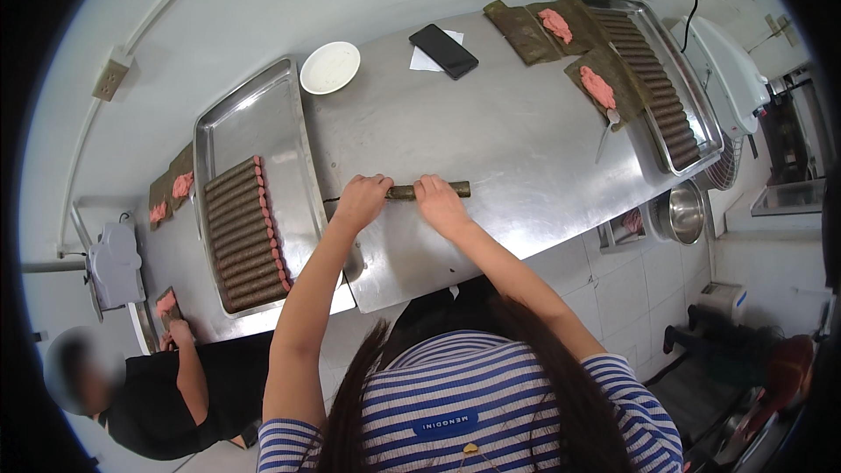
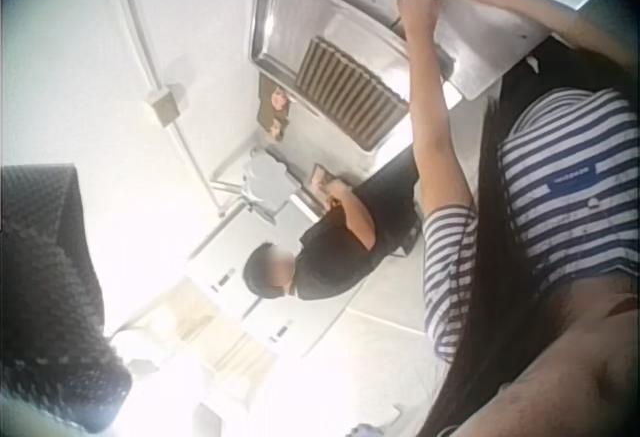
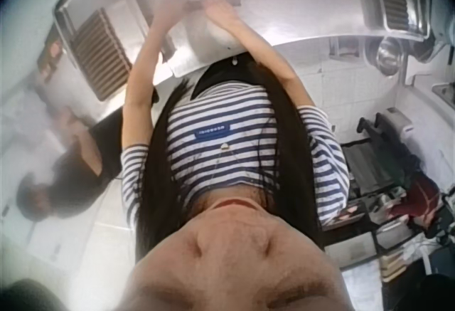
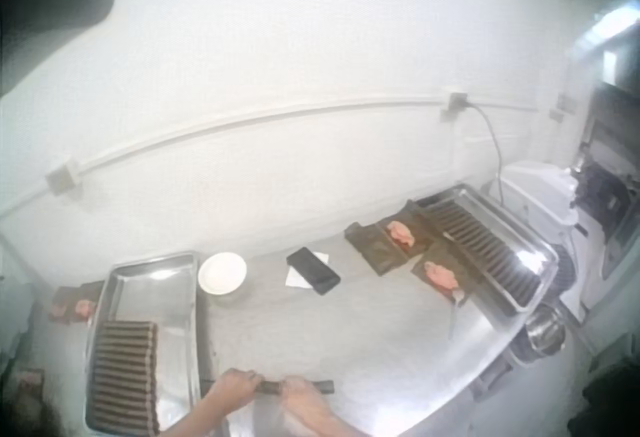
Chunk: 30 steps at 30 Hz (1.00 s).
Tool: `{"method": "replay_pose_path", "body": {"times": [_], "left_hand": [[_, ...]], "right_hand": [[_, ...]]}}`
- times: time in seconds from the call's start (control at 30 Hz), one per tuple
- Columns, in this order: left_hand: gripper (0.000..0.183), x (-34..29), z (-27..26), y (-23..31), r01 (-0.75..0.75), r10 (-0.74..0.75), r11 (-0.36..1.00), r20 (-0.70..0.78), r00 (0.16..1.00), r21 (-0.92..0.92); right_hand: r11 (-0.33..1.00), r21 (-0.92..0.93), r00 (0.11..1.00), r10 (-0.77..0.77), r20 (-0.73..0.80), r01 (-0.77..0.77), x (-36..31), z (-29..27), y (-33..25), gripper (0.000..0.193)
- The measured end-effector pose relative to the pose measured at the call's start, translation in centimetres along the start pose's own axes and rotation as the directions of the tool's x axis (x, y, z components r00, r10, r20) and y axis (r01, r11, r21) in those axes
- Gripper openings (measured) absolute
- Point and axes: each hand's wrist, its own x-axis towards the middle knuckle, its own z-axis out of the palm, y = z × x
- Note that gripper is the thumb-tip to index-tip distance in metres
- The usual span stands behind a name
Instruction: The person spreads a pink paste onto a sheet of nori using a spoon, then rolls the nori into a cylindrical shape. The person repeats this process multiple times, placing the finished rolls onto a metal tray.
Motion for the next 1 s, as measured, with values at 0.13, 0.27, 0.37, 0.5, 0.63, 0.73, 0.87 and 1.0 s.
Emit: {"method": "replay_pose_path", "body": {"times": [0.13,0.27,0.37,0.5,0.63,0.73,0.87,1.0], "left_hand": [[0.023,0.1,-1.0,0.3,0.001,0.0,1.0,0.034,0.999,-0.029],[0.022,0.1,-1.4,0.0,-0.014,0.021,0.997,0.079,0.997,-0.078],[0.023,0.8,-2.0,0.0,-0.014,0.028,0.995,0.137,0.99,-0.099],[0.026,1.4,-2.5,1.7,-0.071,0.079,0.993,0.082,0.994,-0.096],[0.032,3.6,-0.8,5.5,-0.131,0.134,0.973,0.002,0.991,-0.192],[0.032,4.8,0.1,7.6,-0.14,0.142,0.974,-0.004,0.99,-0.179],[0.028,5.0,0.4,8.3,-0.116,0.115,0.976,-0.014,0.993,-0.186],[0.027,5.4,0.0,9.1,-0.091,0.09,0.973,-0.016,0.996,-0.211]], "right_hand": [[0.998,0.011,0.997,0.067,0.038,-0.068,-2.0,-0.5,2.3,0.019],[0.995,0.03,0.995,0.092,0.047,-0.093,-3.6,-1.8,3.8,0.015],[0.98,0.109,0.985,0.157,0.065,-0.164,-4.0,-2.2,4.6,0.014],[0.96,0.201,0.98,0.188,0.059,-0.196,-4.0,-2.4,5.2,0.012],[0.949,0.245,0.979,0.179,0.093,-0.197,-3.9,-2.3,5.5,0.016],[0.854,0.447,0.957,0.181,0.227,-0.268,-4.0,-3.9,8.5,0.029],[0.426,0.571,0.54,0.841,0.038,-0.702,-5.5,-7.7,19.7,0.042],[0.25,0.139,0.204,0.937,-0.283,-0.958,-9.0,-9.1,31.0,0.042]]}}
